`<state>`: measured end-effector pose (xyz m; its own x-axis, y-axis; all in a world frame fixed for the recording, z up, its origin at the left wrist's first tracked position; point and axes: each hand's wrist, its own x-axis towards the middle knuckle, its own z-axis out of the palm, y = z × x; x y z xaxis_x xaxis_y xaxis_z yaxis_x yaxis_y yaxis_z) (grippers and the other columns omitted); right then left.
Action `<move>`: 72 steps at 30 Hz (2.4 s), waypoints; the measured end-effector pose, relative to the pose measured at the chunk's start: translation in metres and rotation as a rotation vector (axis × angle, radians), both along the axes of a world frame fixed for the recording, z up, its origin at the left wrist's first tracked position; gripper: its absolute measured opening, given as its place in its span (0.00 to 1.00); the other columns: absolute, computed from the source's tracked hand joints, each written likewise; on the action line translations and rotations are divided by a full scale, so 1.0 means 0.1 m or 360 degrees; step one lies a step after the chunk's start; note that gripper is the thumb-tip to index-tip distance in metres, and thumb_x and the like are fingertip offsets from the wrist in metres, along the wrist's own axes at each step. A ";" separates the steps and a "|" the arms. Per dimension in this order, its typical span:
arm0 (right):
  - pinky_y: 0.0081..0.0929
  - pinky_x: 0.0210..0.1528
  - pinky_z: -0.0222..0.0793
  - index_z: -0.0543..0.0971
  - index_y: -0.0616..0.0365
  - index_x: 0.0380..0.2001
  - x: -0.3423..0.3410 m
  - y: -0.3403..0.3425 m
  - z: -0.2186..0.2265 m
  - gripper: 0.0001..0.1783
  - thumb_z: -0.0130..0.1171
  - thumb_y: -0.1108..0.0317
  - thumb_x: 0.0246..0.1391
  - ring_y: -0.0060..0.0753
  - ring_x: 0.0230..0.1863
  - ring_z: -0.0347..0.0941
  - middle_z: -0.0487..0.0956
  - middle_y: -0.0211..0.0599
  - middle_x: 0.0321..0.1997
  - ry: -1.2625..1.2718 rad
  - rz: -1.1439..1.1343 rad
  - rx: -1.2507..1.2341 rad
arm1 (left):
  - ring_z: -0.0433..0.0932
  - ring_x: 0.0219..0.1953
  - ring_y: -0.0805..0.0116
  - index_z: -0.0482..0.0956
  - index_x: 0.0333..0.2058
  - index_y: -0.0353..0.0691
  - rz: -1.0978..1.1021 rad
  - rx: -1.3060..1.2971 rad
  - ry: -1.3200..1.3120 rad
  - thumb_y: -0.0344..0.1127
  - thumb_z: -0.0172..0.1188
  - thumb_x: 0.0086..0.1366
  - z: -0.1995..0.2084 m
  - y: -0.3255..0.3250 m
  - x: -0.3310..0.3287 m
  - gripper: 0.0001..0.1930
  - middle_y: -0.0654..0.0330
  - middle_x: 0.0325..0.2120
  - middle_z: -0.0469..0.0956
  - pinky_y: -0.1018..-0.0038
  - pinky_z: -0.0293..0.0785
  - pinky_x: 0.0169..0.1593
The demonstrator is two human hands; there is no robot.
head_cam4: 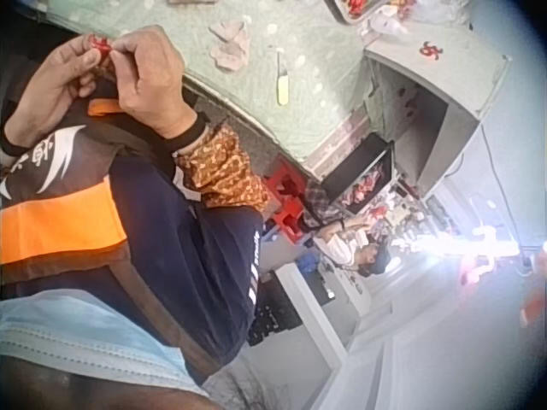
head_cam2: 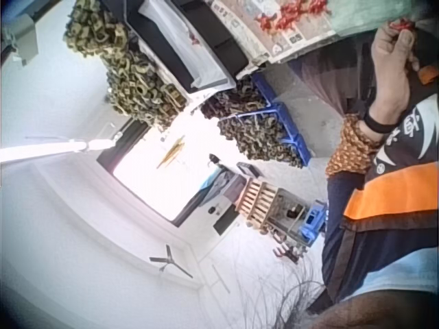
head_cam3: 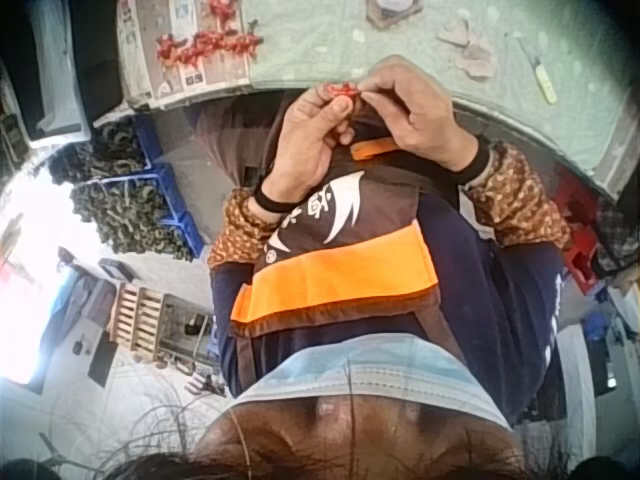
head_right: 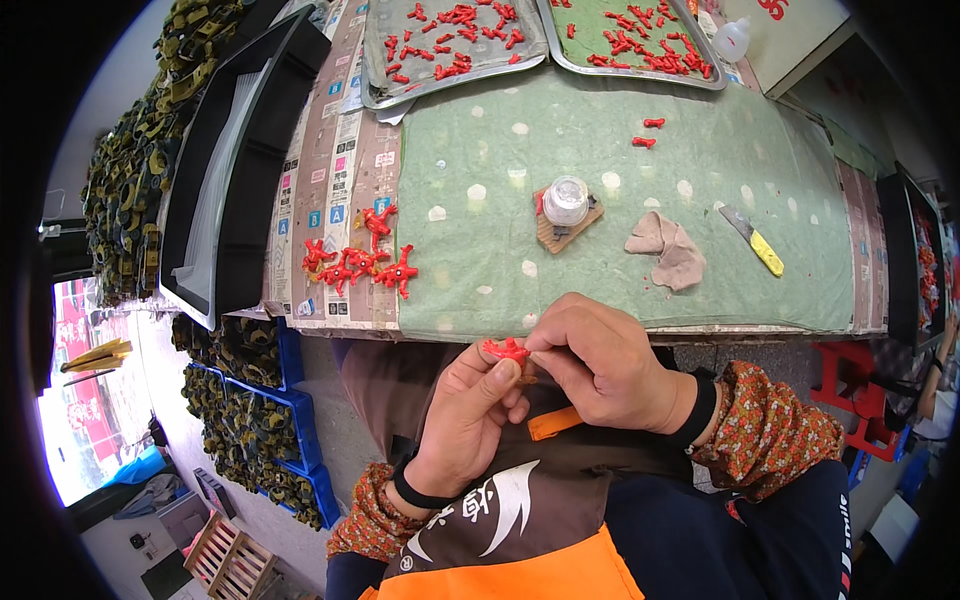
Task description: Assembling small red plastic components using glue on a workbench.
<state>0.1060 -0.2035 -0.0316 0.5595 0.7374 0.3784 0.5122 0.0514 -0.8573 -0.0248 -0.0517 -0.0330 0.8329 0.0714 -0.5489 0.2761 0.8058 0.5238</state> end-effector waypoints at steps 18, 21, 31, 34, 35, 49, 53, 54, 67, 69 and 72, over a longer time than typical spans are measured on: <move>0.24 0.36 0.76 0.78 0.62 0.45 0.01 -0.09 0.07 0.12 0.65 0.79 0.58 0.28 0.36 0.81 0.80 0.36 0.36 0.0566 0.0075 -0.0197 | 0.76 0.38 0.82 0.78 0.46 0.43 -0.0054 0.0087 -0.0058 0.32 0.65 0.71 -0.03 0.07 -0.06 0.08 0.64 0.42 0.83 0.82 0.72 0.38; 0.22 0.37 0.77 0.78 0.62 0.45 0.01 -0.09 0.08 0.11 0.64 0.78 0.59 0.24 0.36 0.81 0.81 0.35 0.37 0.0665 0.0087 -0.0231 | 0.76 0.38 0.82 0.78 0.46 0.43 -0.0051 0.0081 -0.0066 0.32 0.65 0.70 -0.03 0.08 -0.06 0.08 0.64 0.42 0.83 0.82 0.72 0.39; 0.21 0.38 0.76 0.78 0.62 0.46 0.02 -0.06 0.19 0.09 0.61 0.76 0.62 0.20 0.36 0.80 0.82 0.33 0.36 0.0979 0.0087 -0.0349 | 0.76 0.36 0.81 0.77 0.46 0.43 -0.0006 -0.0096 -0.0033 0.32 0.64 0.71 -0.02 0.09 -0.10 0.08 0.62 0.43 0.83 0.81 0.73 0.40; 0.21 0.38 0.75 0.78 0.62 0.45 0.03 -0.02 0.23 0.08 0.60 0.76 0.63 0.19 0.36 0.79 0.82 0.33 0.36 0.0974 0.0074 -0.0374 | 0.75 0.36 0.79 0.77 0.47 0.43 0.0008 -0.0297 0.0055 0.35 0.62 0.73 0.02 0.09 -0.12 0.07 0.62 0.43 0.82 0.78 0.73 0.41; 0.21 0.38 0.75 0.78 0.62 0.45 0.03 -0.02 0.23 0.08 0.60 0.76 0.63 0.19 0.36 0.79 0.82 0.33 0.36 0.0975 0.0074 -0.0371 | 0.75 0.36 0.78 0.77 0.48 0.42 0.0016 -0.0387 0.0042 0.36 0.60 0.75 0.03 0.07 -0.13 0.08 0.63 0.44 0.82 0.77 0.73 0.41; 0.21 0.38 0.74 0.77 0.63 0.44 0.03 0.02 0.23 0.07 0.59 0.76 0.63 0.20 0.36 0.79 0.82 0.33 0.35 0.0957 0.0094 -0.0381 | 0.75 0.37 0.78 0.77 0.51 0.44 0.0043 -0.0545 0.0107 0.39 0.57 0.76 0.09 0.06 -0.16 0.10 0.64 0.45 0.81 0.75 0.72 0.41; 0.19 0.37 0.74 0.77 0.62 0.45 0.03 0.04 0.26 0.08 0.61 0.75 0.63 0.18 0.35 0.77 0.81 0.32 0.35 0.1118 0.0101 -0.0356 | 0.75 0.36 0.79 0.76 0.48 0.44 0.0098 -0.0360 0.0071 0.34 0.60 0.74 0.06 0.04 -0.17 0.07 0.64 0.44 0.81 0.78 0.71 0.40; 0.19 0.37 0.73 0.77 0.61 0.45 0.03 0.03 0.28 0.09 0.62 0.75 0.62 0.17 0.34 0.76 0.80 0.31 0.34 0.1109 0.0099 -0.0425 | 0.75 0.36 0.80 0.76 0.47 0.44 0.0120 -0.0264 0.0043 0.32 0.61 0.73 0.06 0.03 -0.17 0.07 0.64 0.44 0.81 0.79 0.71 0.40; 0.19 0.36 0.72 0.76 0.62 0.41 0.01 0.04 0.34 0.07 0.62 0.76 0.61 0.16 0.35 0.74 0.78 0.29 0.34 0.1219 0.0124 -0.0451 | 0.80 0.43 0.65 0.79 0.43 0.39 0.0118 0.1836 -0.0573 0.20 0.72 0.57 -0.08 0.12 -0.12 0.17 0.56 0.43 0.82 0.74 0.74 0.46; 0.20 0.36 0.72 0.76 0.63 0.40 0.01 0.04 0.35 0.06 0.62 0.76 0.61 0.16 0.33 0.74 0.79 0.29 0.33 0.1169 0.0115 -0.0465 | 0.81 0.44 0.62 0.78 0.44 0.38 0.0001 0.2306 -0.0814 0.19 0.72 0.57 -0.08 0.19 -0.10 0.18 0.52 0.43 0.81 0.70 0.77 0.49; 0.21 0.34 0.72 0.76 0.63 0.38 -0.01 0.05 0.35 0.05 0.62 0.77 0.60 0.17 0.31 0.74 0.79 0.31 0.32 0.1076 0.0098 -0.0462 | 0.81 0.39 0.60 0.81 0.42 0.42 0.0089 0.2575 -0.0952 0.22 0.74 0.51 -0.08 0.22 -0.05 0.19 0.57 0.42 0.84 0.70 0.76 0.42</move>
<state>0.1050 -0.1989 0.0036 0.5561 0.7929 -0.2492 -0.1291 -0.2138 -0.9683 -0.0294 -0.0296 -0.0409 0.8559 0.2288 0.4638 -0.2515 -0.5996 0.7598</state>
